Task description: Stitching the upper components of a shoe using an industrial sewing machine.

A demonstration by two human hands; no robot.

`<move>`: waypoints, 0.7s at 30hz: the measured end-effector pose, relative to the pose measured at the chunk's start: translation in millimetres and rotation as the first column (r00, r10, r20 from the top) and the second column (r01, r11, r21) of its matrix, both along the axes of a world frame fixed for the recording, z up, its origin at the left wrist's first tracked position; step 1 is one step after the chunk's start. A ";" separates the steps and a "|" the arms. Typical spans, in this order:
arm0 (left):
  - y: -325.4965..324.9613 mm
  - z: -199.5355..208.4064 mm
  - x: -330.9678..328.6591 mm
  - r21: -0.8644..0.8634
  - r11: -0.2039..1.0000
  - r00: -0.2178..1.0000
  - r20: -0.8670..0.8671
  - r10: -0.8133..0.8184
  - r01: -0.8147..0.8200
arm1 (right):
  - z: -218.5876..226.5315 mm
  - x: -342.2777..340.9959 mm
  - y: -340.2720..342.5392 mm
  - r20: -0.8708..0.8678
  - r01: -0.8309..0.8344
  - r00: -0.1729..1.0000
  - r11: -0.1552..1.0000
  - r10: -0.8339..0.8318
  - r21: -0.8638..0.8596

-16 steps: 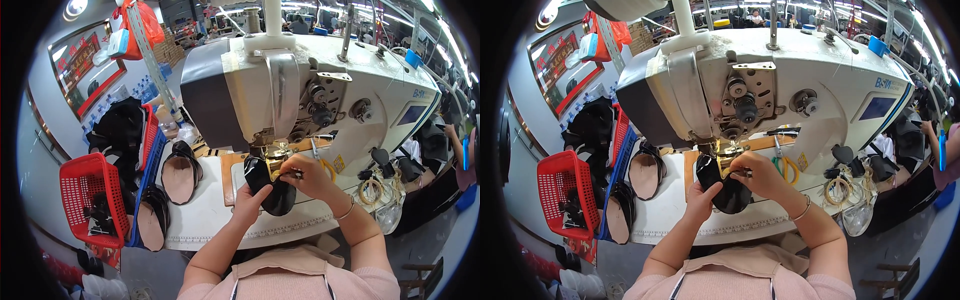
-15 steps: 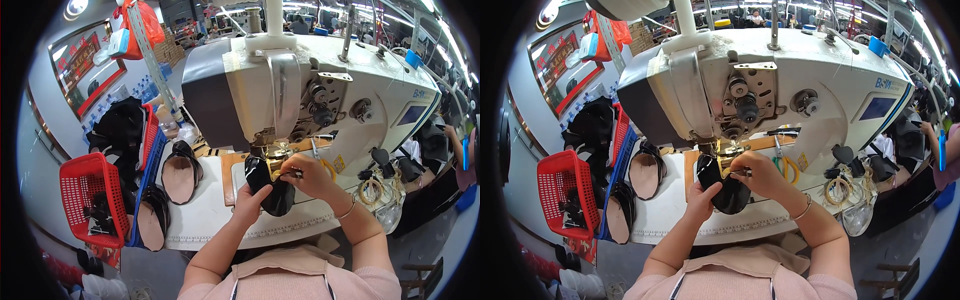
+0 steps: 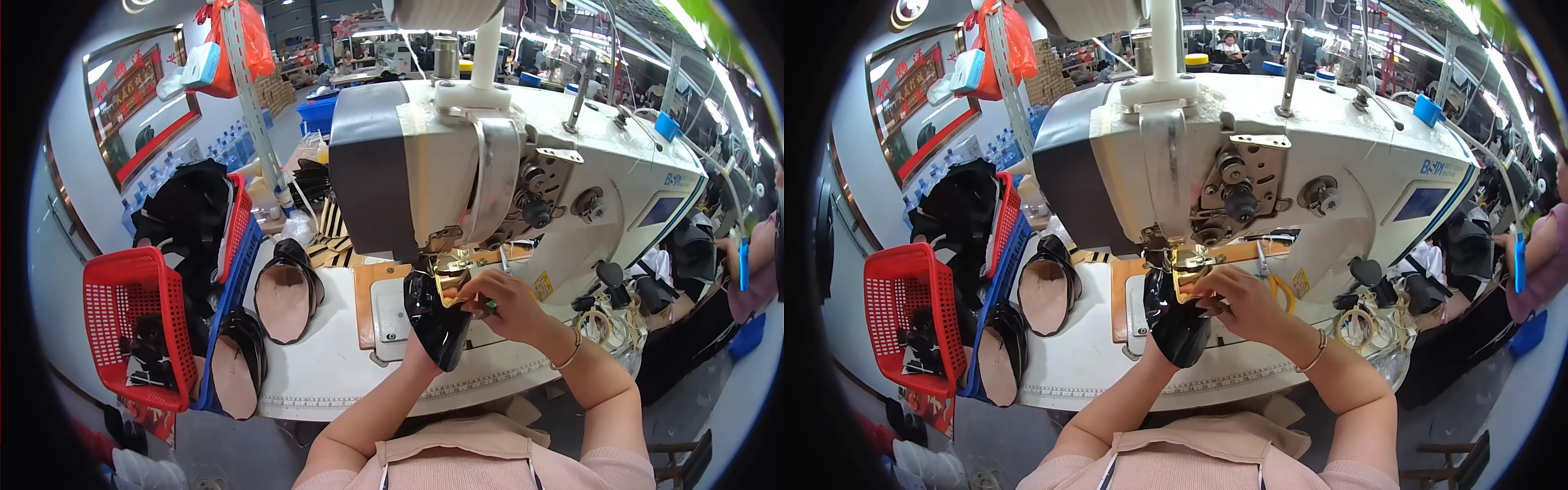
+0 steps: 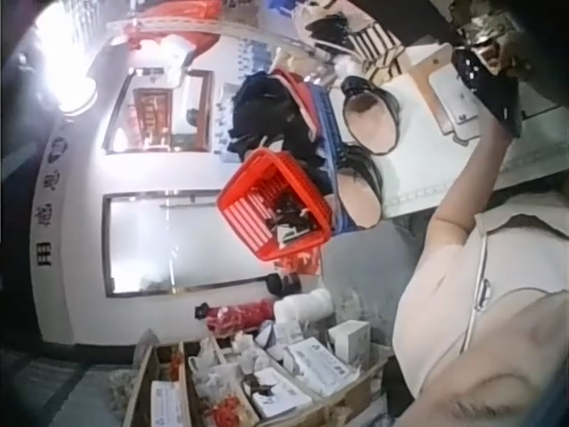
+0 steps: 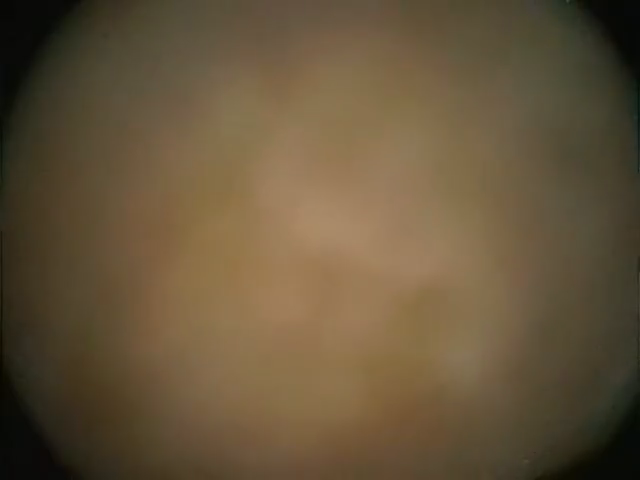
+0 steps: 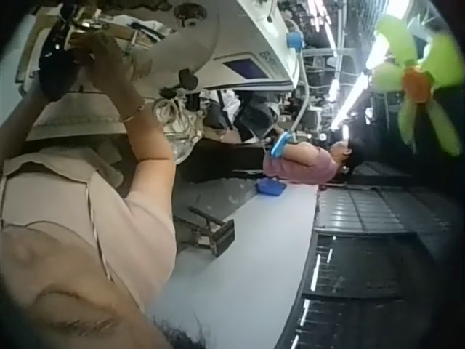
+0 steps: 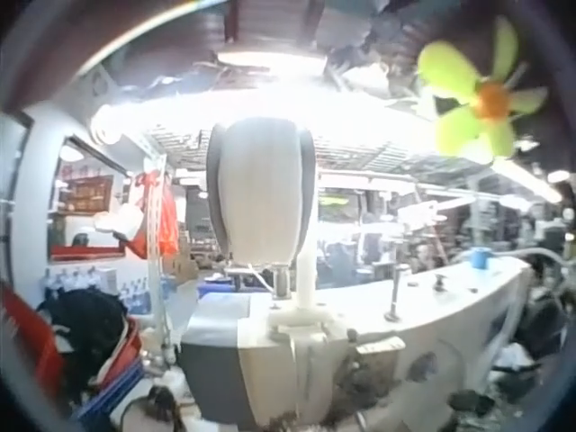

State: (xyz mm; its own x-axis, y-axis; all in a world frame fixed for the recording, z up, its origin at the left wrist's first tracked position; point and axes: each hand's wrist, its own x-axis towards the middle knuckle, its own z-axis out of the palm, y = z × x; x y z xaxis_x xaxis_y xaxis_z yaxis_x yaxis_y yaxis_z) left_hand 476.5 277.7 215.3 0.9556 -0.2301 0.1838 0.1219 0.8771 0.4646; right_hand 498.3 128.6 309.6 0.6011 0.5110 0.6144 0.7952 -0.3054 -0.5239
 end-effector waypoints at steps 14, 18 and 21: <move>-3.2 8.4 -6.1 0.082 0.993 0.992 -0.089 0.091 -0.084 | 18.9 11.9 1.6 0.148 -0.093 0.979 0.955 0.139 -0.282; -1.3 10.1 -8.0 0.161 0.982 0.987 -0.116 0.114 -0.094 | 19.2 13.8 2.0 0.093 -0.107 0.985 0.939 0.145 -0.326; -0.7 20.3 -10.3 0.093 0.992 0.981 -0.166 0.103 -0.088 | 19.2 12.6 -0.3 0.125 -0.072 0.984 0.922 0.128 -0.380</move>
